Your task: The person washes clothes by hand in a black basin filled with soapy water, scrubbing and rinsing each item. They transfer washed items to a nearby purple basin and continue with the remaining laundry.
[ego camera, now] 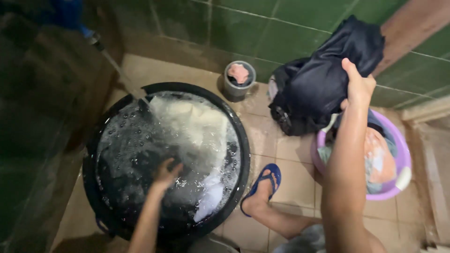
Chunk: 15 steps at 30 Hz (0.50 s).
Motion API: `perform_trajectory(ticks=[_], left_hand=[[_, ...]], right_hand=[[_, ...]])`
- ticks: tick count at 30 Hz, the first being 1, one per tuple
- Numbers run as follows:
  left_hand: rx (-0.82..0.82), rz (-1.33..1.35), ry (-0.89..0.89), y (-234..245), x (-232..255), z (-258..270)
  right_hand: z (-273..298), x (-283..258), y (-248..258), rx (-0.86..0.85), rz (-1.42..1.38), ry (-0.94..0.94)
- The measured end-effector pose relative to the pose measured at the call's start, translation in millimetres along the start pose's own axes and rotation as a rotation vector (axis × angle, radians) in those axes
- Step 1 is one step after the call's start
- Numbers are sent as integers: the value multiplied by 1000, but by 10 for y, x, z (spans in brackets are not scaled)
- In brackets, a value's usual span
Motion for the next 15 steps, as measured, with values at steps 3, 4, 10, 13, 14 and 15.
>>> perform_trajectory(ticks=[3,4,10,13,14,15], left_hand=[[-6,-227,194,-607,153,411],[-67,-221,171,-812,287,583],[-306,-236,239,-1478,447,1331],[-185,-180,138,-1525,255,1018],[-163,-123,103,-1525,147,941],[-154,-55,83,-1512,30,893]], right_hand=[[-261,752,-98,168,739,66],[-268,1118,-166,121,889,-51],[-463,1539,-122,34,1079,-280],[-336,1132,-158,186,1108,36],[-75,1099,-266,176,1025,273],[235,1076,-337,160,931,507]])
Point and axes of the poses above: each hand's wrist, its own z-axis away from the middle knuckle, its own y-axis out of the back of the hand, x = y × z, the point moved 6 cm from there along -z, towards the middle knuckle, and after that the axes turned 1 degree about -x, right-handed, at the moved point
